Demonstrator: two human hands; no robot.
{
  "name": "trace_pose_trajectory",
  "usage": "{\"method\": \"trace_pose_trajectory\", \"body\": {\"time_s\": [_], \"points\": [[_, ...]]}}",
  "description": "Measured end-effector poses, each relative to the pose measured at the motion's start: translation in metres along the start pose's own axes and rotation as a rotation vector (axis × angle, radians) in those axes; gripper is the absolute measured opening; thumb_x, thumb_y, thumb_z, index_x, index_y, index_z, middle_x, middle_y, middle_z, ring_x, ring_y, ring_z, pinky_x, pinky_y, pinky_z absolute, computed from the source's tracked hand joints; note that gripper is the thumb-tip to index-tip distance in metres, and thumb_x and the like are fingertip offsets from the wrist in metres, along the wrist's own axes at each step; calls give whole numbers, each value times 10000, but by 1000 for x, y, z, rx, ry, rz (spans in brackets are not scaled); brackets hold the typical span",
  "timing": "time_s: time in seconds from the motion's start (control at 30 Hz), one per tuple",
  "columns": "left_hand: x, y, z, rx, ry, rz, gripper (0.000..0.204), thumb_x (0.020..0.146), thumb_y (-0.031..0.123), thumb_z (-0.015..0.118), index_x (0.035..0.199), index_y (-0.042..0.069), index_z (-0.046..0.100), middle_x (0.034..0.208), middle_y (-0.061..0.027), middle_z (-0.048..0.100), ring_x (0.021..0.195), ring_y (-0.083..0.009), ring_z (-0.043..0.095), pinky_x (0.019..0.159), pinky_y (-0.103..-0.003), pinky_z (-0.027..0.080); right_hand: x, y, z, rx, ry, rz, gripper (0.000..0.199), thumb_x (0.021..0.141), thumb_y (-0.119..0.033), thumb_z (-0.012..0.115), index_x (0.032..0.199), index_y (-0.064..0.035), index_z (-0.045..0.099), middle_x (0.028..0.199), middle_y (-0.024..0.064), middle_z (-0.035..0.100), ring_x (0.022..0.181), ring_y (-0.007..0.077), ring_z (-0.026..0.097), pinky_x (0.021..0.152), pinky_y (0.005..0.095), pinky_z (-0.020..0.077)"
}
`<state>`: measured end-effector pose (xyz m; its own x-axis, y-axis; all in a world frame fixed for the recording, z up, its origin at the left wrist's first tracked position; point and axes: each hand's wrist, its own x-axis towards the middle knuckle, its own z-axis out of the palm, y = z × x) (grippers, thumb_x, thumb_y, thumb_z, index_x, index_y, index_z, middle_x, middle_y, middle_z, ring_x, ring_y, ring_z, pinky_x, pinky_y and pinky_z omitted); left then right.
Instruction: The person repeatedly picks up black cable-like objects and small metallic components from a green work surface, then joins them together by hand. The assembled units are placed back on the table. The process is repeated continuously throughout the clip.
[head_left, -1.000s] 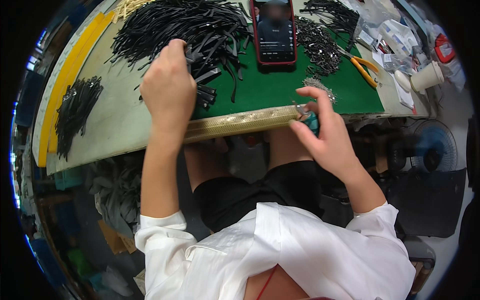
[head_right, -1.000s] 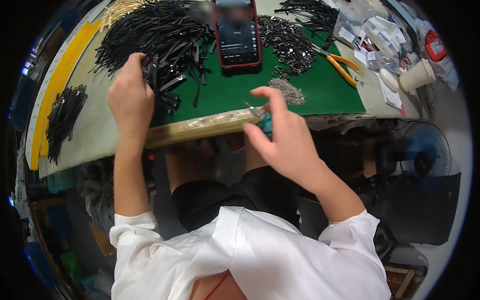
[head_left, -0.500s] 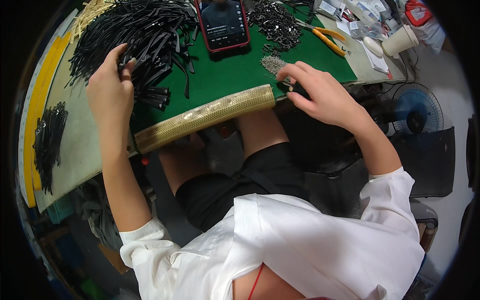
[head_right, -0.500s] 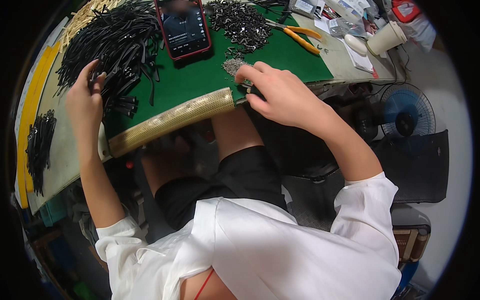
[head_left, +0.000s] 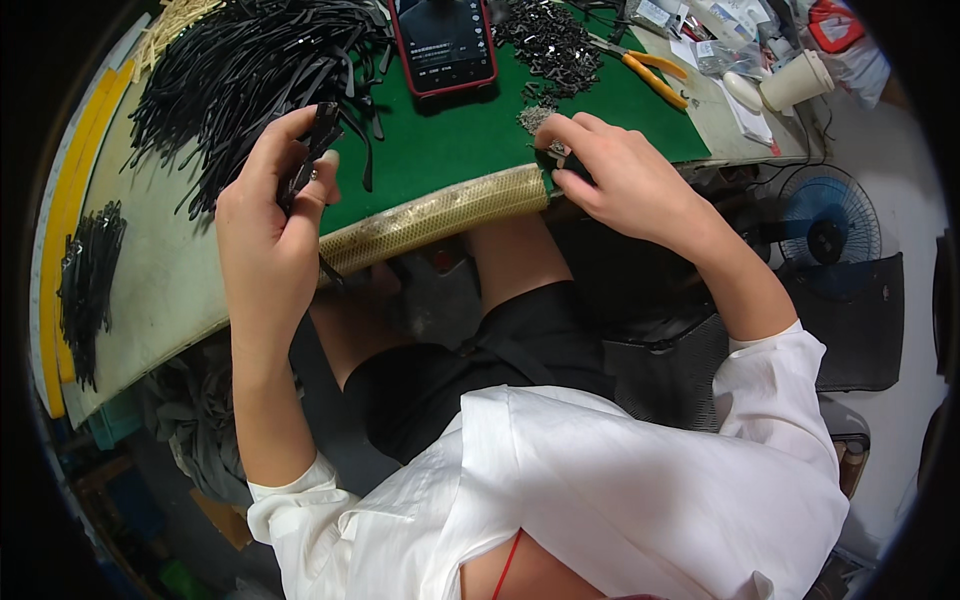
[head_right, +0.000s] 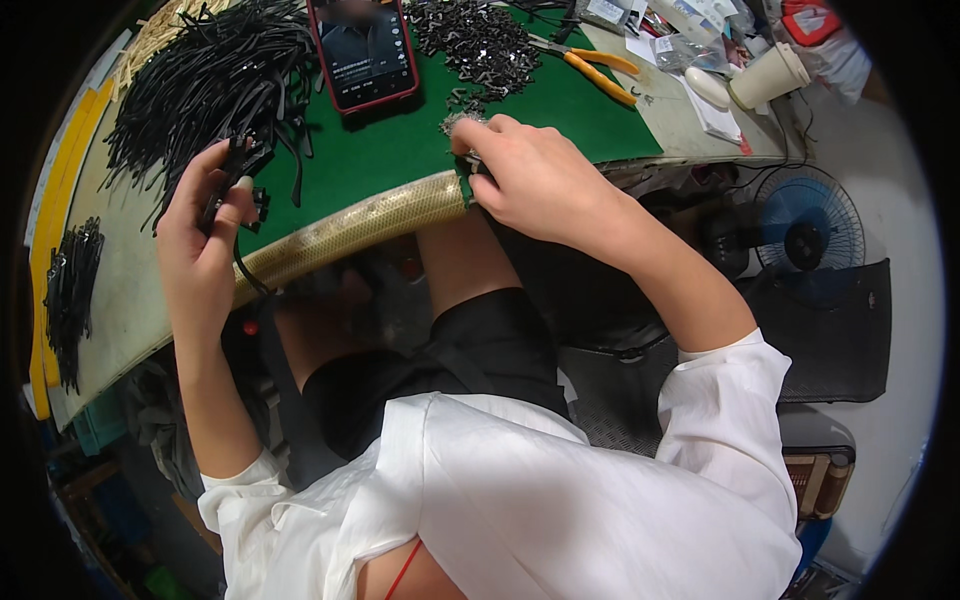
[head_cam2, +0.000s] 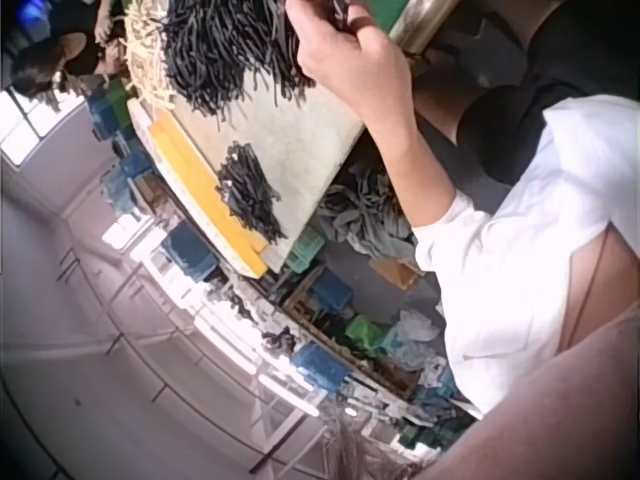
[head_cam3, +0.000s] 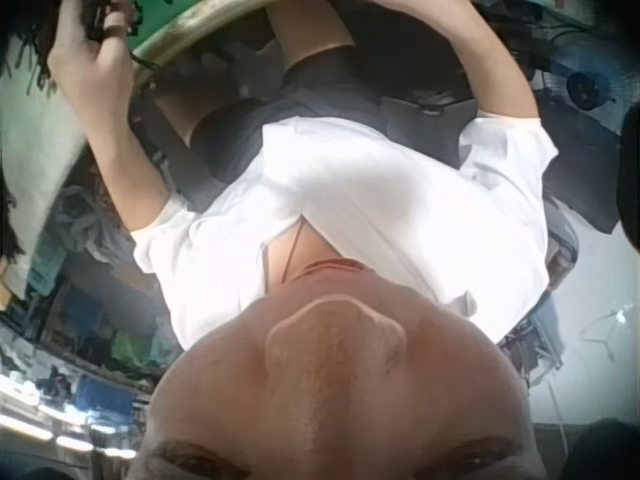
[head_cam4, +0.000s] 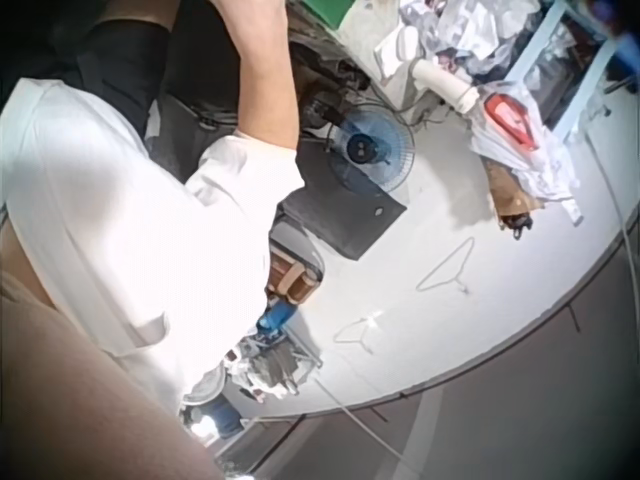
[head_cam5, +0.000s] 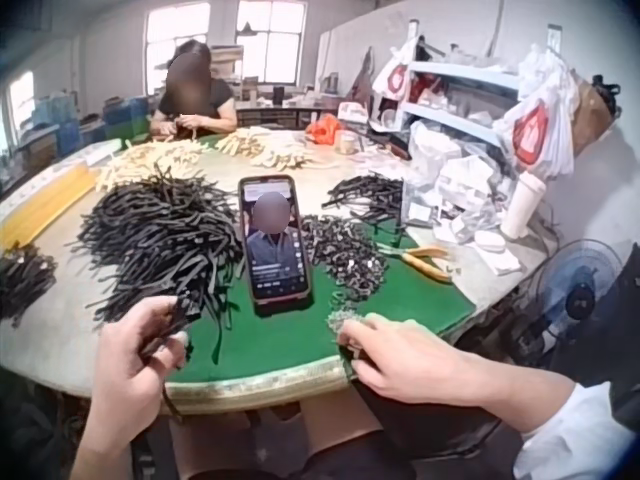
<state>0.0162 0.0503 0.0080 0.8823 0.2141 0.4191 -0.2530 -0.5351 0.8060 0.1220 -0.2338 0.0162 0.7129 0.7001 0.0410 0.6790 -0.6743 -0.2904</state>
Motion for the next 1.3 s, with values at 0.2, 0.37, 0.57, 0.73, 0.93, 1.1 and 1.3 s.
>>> {"method": "trace_pose_trajectory", "body": {"time_s": [0.2,0.37,0.57,0.73,0.93,1.1,1.3], "points": [[-4,2,3,-100,11,-28,295,880,-75,534,1164,-21,590,771,-50,602,673,-79,523,633,-223,442,5,-4,2,-72,-15,-6,266,886,-118,606,1147,-83,568,1011,171,636,849,376,655,764,449,521],[-10,8,9,-71,15,-35,194,905,-31,611,1100,-31,610,738,-54,623,668,-72,539,616,-229,454,9,-6,-1,-134,-43,1,273,880,-103,601,1151,-93,570,1007,177,639,823,376,661,761,450,528],[-17,14,18,-24,63,90,221,849,-61,624,1067,-32,623,783,-116,668,695,-129,643,659,-250,501,11,-14,-8,38,27,-99,288,876,-144,580,1155,-76,598,959,190,646,753,372,661,698,433,551],[-16,19,38,152,116,311,397,634,-72,614,1020,20,627,790,-161,659,670,-340,658,579,-379,510,-1,-68,-6,1061,-62,-8,316,938,-145,616,1248,-101,574,1021,20,536,572,36,532,485,181,441],[-18,18,40,189,139,384,357,641,-78,623,986,15,623,768,-135,654,638,-317,652,545,-365,498,-7,-86,4,1354,-84,73,326,966,-162,605,1283,-121,542,1039,34,540,544,25,523,451,166,417],[-17,17,41,215,150,419,365,629,-73,637,984,16,627,762,-125,652,629,-307,649,540,-363,498,-5,-86,7,1396,-91,91,312,982,-176,585,1282,-119,523,997,35,574,523,31,517,420,173,392],[-22,17,35,326,90,423,364,689,-97,652,1038,7,658,821,-129,678,668,-290,671,611,-319,523,-4,-92,9,1391,-67,178,273,1010,-190,548,1226,-46,464,743,11,612,505,31,506,409,188,348]]}}
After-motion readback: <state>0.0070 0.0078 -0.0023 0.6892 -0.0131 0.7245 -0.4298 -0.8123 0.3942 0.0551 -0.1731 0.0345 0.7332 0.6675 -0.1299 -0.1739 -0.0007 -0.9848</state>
